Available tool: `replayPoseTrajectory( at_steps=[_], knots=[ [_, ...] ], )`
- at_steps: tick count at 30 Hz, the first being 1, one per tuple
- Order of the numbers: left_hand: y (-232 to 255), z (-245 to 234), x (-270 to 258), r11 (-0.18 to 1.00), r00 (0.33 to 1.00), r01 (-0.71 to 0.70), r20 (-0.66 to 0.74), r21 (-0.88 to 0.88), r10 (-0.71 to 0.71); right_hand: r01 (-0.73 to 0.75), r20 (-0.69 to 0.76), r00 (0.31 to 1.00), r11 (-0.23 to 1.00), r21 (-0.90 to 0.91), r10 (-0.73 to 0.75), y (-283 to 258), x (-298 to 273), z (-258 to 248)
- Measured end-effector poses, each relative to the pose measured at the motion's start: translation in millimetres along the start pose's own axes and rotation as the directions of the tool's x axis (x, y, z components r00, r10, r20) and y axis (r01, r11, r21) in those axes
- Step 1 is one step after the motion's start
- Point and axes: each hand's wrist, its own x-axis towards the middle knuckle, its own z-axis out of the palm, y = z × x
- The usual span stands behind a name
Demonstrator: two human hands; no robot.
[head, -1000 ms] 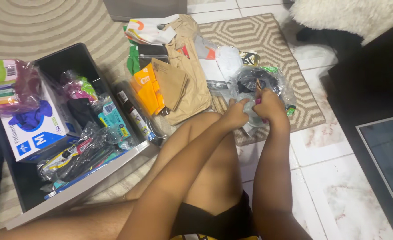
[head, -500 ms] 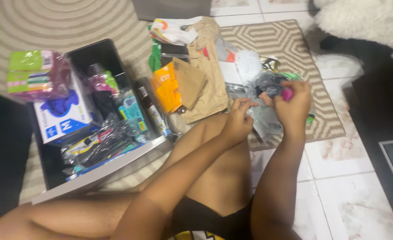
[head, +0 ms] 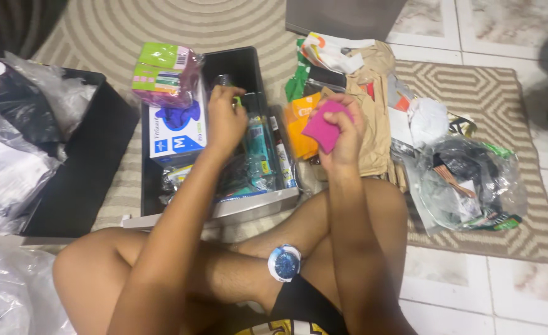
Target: The person organizes a variety of household items in a drawer by picking up and placing packages of sponges, trash bags, adhesive, and small tools.
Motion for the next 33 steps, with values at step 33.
replayPoseTrajectory(
  at_steps=[33],
  knots=[
    [-109, 119, 0, 0.827, 0.642, 0.156, 0.58, 0.54, -0.501, -0.295, -0.13, 0.951, 0.947, -0.125, 0.279, 72, -8, -46]
  ],
)
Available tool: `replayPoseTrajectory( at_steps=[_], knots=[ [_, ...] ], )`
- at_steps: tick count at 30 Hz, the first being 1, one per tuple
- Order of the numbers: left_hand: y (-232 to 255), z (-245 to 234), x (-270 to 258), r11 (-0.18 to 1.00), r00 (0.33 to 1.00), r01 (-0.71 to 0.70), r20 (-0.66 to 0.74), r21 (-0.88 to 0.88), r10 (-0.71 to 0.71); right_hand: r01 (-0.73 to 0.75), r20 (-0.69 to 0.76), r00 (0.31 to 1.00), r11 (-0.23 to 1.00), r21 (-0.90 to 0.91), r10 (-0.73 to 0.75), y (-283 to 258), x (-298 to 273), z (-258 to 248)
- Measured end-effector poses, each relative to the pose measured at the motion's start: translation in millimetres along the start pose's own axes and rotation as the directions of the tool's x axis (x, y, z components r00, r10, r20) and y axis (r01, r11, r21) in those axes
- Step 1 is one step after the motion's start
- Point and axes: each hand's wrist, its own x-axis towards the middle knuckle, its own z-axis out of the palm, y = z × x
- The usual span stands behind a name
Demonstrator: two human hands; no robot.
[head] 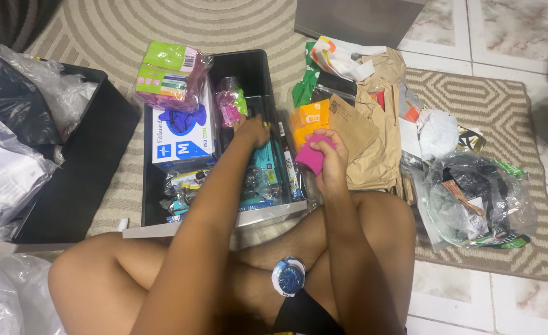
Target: The person organizes a variety of household items in a drawer by picking up and placing packages of sponges, trash bags, adhesive, and small tools.
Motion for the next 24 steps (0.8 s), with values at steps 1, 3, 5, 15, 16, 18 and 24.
replayPoseTrajectory(
  at_steps=[1, 3, 5, 15, 16, 18, 24],
  knots=[
    [-1, 2, 2, 0.998, 0.996, -0.01, 0.09, 0.066, 0.004, -0.008, -0.013, 1.0, 1.0, -0.006, 0.008, 0, 1, 1],
    [-3, 5, 5, 0.996, 0.991, -0.034, 0.129, 0.086, 0.023, -0.018, -0.026, 1.0, 1.0, -0.014, 0.017, 0, 3, 1],
    [-5, 6, 5, 0.993, 0.984, -0.059, 0.173, 0.105, 0.04, -0.012, -0.01, 1.0, 1.0, 0.002, 0.012, 1, 3, -1],
    [-4, -89, -35, 0.967, 0.885, 0.002, 0.45, -0.255, 0.117, -0.005, -0.021, 1.0, 0.999, 0.032, 0.006, 1, 14, -9],
    [-6, -97, -41, 0.963, 0.855, -0.02, 0.495, -0.268, 0.156, 0.002, -0.019, 1.0, 1.0, 0.03, -0.002, 0, 13, -10],
    [-15, -108, -54, 0.949, 0.83, -0.074, 0.509, -0.307, 0.229, 0.011, -0.018, 1.0, 0.999, 0.035, -0.011, 0, 12, -8],
    [-49, -129, -110, 0.798, 0.622, -0.343, 0.516, -0.495, 0.588, 0.023, 0.006, 1.0, 1.0, 0.015, -0.023, 6, 8, -2]
  ],
)
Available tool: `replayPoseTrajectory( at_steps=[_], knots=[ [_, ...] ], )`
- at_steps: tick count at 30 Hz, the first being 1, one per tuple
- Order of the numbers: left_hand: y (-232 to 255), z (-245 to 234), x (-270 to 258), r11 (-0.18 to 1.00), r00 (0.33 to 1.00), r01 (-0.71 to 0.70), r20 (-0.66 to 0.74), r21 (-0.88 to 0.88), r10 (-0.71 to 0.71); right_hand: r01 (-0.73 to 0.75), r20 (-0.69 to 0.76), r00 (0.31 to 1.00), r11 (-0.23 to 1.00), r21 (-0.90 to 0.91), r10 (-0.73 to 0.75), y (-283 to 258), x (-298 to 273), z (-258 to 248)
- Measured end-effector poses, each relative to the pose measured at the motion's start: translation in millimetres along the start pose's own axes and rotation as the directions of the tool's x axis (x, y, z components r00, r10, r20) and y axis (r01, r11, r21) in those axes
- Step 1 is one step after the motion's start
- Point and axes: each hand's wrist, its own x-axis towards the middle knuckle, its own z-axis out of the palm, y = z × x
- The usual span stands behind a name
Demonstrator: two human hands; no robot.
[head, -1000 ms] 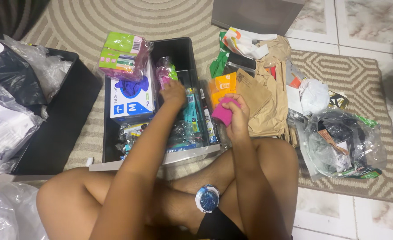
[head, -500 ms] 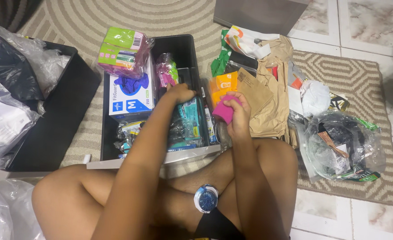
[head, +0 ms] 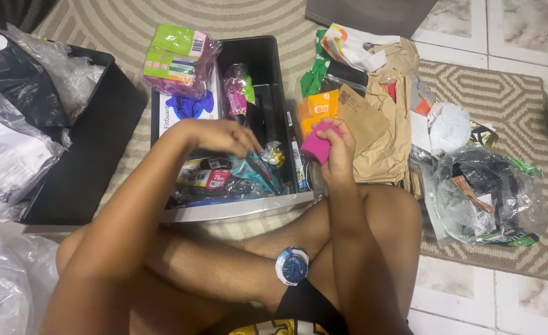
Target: The person organizes a variety of household items in a drawer by picking up and placing packages of sponges, trash bags, adhesive, and small tools.
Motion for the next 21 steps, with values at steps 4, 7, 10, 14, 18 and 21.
replayPoseTrajectory(
  at_steps=[4, 7, 10, 14, 18, 21],
  knots=[
    [38, 29, -49, 0.988, 0.986, 0.008, -0.166, 0.157, 0.019, -0.025, -0.009, 1.0, 0.999, -0.02, 0.025, 0, -2, 3],
    [69, 51, -70, 0.946, 0.974, 0.0, -0.216, 0.323, 0.073, -0.023, -0.002, 1.0, 1.0, -0.021, 0.023, -1, -2, 4],
    [92, 66, -79, 0.915, 0.971, 0.011, -0.221, 0.404, 0.086, -0.036, -0.007, 0.999, 0.999, -0.013, 0.036, -3, -2, 5],
    [107, 82, -88, 0.917, 0.958, 0.007, -0.267, 0.399, 0.109, -0.035, 0.033, 0.999, 0.999, 0.023, 0.035, -5, -6, 10],
    [110, 97, -90, 0.908, 0.933, 0.054, -0.344, 0.416, 0.102, -0.059, 0.083, 0.996, 0.982, 0.178, 0.045, -22, -19, 25],
    [108, 94, -90, 0.913, 0.911, 0.001, -0.377, 0.407, 0.167, -0.094, 0.257, 0.966, 0.954, 0.285, 0.018, -38, -34, 44]
  ],
)
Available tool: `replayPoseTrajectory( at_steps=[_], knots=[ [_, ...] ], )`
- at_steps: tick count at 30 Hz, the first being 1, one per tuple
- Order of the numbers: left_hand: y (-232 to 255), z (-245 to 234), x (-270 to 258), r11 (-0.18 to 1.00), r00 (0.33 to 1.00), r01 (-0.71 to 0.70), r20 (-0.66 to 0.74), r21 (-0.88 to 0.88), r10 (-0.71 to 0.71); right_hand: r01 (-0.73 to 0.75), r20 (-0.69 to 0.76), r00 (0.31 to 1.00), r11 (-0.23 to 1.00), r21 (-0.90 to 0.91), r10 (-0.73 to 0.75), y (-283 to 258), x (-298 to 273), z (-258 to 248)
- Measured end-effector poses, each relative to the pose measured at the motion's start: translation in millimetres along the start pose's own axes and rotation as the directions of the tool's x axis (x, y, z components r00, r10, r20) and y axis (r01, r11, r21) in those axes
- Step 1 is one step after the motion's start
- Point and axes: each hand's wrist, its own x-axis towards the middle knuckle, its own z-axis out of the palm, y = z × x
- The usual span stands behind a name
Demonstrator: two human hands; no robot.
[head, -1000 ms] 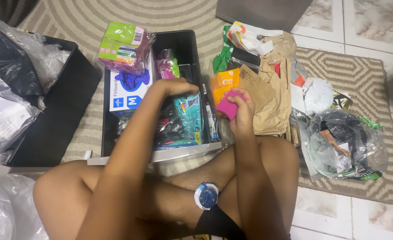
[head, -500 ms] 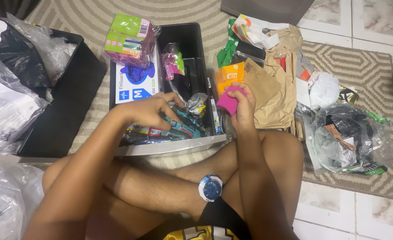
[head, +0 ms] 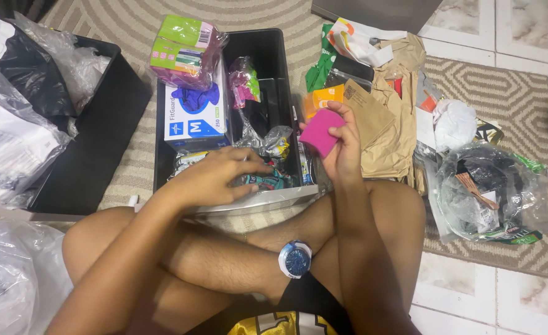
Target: The person organizes a variety of household items in a drawer by picking up and placing packages of sponges, trash bags, adhesive, and small tools.
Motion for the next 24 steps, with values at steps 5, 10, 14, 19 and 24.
replayPoseTrajectory(
  at_steps=[5, 10, 14, 19, 24],
  knots=[
    [-23, -8, -1, 0.959, 0.998, -0.017, -0.059, -0.282, 0.0, 0.345, 0.313, 0.938, 0.44, -0.829, -0.147, 12, -19, 34],
    [-89, -29, 25, 0.83, 0.905, 0.208, -0.22, -0.517, -0.364, 0.313, 0.333, 0.94, 0.204, -0.927, 0.07, 57, -24, 34],
    [-140, -42, 49, 0.864, 0.408, 0.502, -0.875, -0.023, -0.26, -0.059, -0.005, 0.953, 0.171, -0.983, 0.304, 56, -17, 24],
    [-166, -47, 81, 0.786, 0.389, 0.613, -0.836, -0.079, -0.387, 0.048, 0.116, 0.95, 0.233, -0.971, 0.29, 51, -14, 22],
    [-149, -41, 119, 0.865, 0.351, 0.454, -0.849, -0.215, -0.395, 0.104, 0.185, 0.953, 0.311, -0.945, 0.242, 55, -16, 21]
  ],
)
